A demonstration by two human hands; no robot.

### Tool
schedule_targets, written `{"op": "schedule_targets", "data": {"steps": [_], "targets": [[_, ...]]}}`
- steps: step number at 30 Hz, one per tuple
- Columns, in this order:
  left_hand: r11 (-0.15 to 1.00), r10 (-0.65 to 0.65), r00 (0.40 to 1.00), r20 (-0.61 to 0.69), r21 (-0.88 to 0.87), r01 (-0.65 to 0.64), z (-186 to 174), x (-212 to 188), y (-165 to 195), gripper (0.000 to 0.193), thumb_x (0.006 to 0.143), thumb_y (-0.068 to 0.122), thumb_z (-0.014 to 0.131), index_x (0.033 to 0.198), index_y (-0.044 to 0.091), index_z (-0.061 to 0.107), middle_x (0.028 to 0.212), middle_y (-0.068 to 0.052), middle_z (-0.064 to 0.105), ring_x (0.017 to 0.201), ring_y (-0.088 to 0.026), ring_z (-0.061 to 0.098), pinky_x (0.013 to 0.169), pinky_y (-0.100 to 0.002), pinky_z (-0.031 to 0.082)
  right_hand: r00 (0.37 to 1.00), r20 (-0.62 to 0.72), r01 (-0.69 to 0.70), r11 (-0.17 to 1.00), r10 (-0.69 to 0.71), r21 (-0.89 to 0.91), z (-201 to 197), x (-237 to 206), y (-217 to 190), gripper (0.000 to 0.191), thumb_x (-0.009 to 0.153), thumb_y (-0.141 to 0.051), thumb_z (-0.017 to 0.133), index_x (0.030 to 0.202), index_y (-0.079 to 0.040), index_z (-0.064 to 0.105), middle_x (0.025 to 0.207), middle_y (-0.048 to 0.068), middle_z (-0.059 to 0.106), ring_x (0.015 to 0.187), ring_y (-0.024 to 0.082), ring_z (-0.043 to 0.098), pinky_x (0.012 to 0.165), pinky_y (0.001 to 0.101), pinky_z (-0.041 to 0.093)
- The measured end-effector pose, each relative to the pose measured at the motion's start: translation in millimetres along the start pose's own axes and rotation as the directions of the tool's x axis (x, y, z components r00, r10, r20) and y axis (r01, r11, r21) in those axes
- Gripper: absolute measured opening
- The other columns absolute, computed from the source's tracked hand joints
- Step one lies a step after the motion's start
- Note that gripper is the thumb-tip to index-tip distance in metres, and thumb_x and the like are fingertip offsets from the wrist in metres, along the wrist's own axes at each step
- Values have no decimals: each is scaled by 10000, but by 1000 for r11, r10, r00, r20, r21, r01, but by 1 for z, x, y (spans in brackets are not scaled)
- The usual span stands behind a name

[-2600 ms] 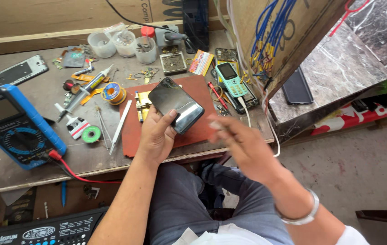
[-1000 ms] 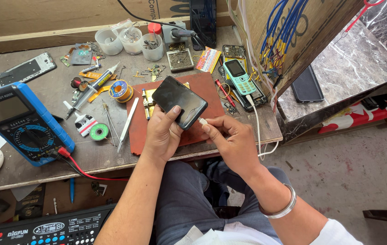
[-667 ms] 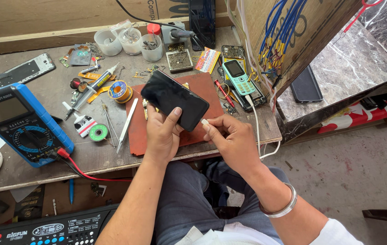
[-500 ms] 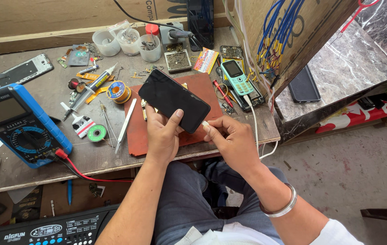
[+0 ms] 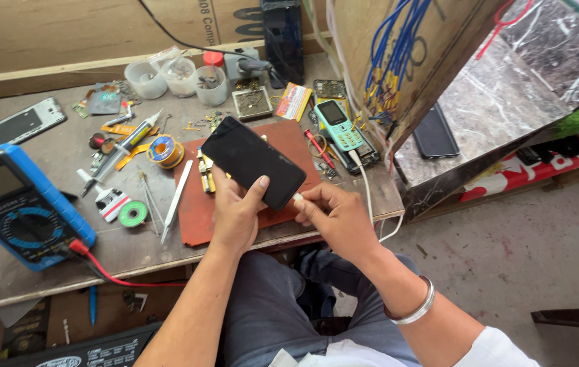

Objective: The person tests smartphones at a repair workbench, connecting a charging cable and using a multimeter, then opens the back cover of a phone and works on its internal board. They handle the charging cable and small components, apply flux from a syringe, and solder the phone board with a soldering iron.

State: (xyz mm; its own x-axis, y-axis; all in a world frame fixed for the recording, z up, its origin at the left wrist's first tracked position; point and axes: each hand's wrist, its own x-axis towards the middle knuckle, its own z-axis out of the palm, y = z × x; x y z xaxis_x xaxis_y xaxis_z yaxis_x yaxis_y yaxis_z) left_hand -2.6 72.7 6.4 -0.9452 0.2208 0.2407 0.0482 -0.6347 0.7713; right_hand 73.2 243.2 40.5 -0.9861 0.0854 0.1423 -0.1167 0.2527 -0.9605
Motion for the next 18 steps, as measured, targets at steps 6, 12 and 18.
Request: {"op": "schedule_targets", "data": {"steps": [6, 12, 18], "targets": [[994, -67, 998, 9, -89, 68, 0, -2, 2, 677, 932, -73, 633, 1485, 111, 289, 1290, -137, 595, 1121, -247, 672, 903, -421, 600, 973, -192, 76, 963, -128, -259, -57, -13, 11, 220, 907, -176, 745, 1093, -60, 762, 840, 25, 787, 739, 65, 688, 645, 243, 573], [985, -105, 994, 28, -133, 108, 3, 0, 4, 665, 918, -58, 621, 1467, 132, 298, 1295, -123, 600, 1138, -251, 672, 922, -440, 611, 765, -521, -55, 768, -378, -638, -185, 14, 59, 228, 961, -203, 790, 1134, -66, 734, 1093, 86, 732, 879, 170, 696, 792, 342, 545], [979, -108, 994, 35, -171, 112, 4, 2, 5, 617, 963, -22, 603, 1482, 114, 297, 1313, -125, 588, 1152, -249, 661, 948, -445, 589, 808, -516, -219, 669, -284, -710, -249, 48, 110, 209, 925, -180, 810, 1095, -73, 754, 1044, 101, 715, 789, 205, 696, 770, 384, 555]]}}
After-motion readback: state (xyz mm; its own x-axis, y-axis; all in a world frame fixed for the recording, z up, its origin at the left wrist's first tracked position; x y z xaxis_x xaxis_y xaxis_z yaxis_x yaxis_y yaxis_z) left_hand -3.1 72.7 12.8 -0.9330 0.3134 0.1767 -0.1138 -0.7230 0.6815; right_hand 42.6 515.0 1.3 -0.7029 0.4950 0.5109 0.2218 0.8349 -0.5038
